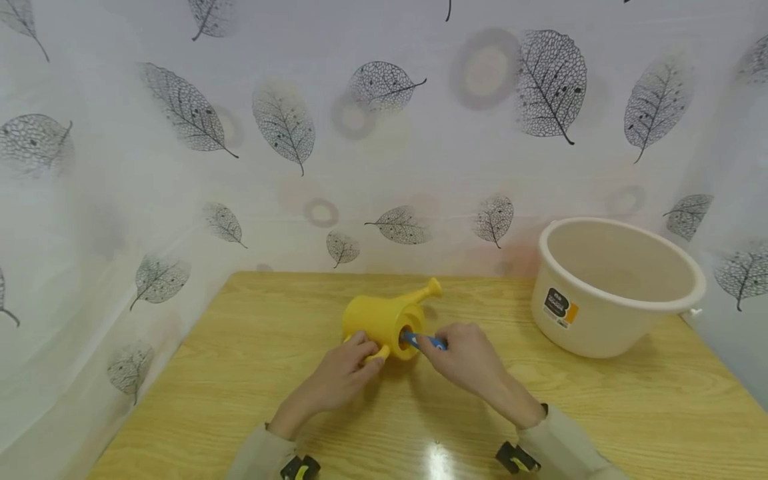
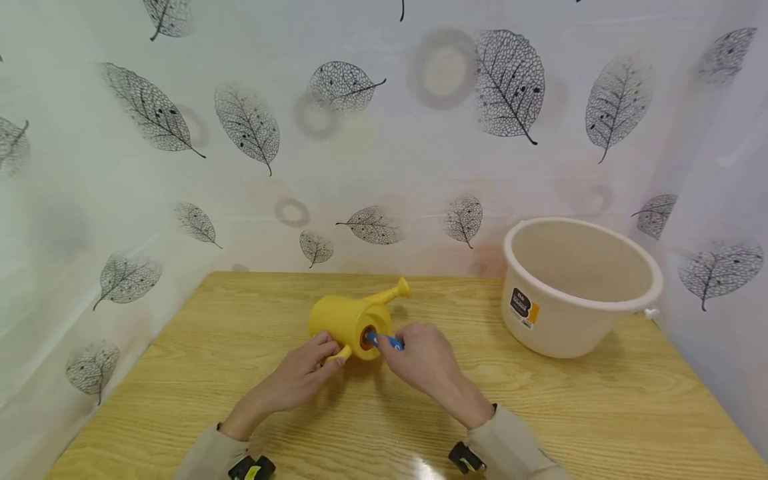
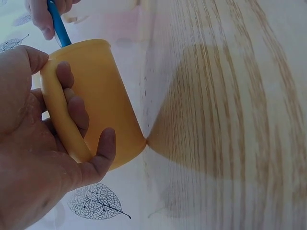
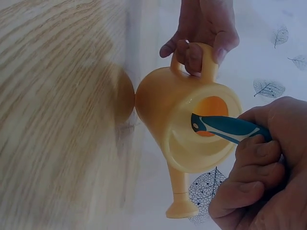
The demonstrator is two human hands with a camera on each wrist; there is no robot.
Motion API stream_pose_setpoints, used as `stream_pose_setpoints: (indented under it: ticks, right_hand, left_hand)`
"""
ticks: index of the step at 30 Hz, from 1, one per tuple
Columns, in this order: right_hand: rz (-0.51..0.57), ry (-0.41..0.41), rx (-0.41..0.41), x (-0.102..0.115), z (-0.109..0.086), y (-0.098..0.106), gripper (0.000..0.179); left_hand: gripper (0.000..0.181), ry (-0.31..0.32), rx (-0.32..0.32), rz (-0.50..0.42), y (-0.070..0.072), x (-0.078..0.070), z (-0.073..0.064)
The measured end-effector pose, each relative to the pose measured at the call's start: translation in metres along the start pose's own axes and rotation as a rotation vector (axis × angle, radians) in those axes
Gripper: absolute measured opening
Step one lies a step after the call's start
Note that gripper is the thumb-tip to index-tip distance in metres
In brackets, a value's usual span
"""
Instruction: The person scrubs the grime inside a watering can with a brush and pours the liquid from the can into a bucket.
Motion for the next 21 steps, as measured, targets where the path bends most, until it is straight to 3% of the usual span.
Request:
stream_pose_setpoints:
  ticks: [12, 21]
  right_hand:
    - [0.007, -0.008, 0.008, 0.001, 0.0022, -0.006, 0.057]
    - [0.019, -0.028, 0.019, 0.0078, -0.0038, 0.0037, 0.054]
  left_hand:
    - [0.021, -0.017, 0.004, -0.019, 0.0007, 0.0001, 0.0]
    - [0.019, -0.009, -0.005, -0.003, 0.0012, 0.0011, 0.0002]
Point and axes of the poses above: each hand's wrist, its own z-axis towards the middle knuckle, its own y-axis out of the back of the hand, x = y × z, the point moved 6 cm from there along z, towards the middle knuckle, and after that the axes turned 12 degrees about y, right-handed, at the moved point
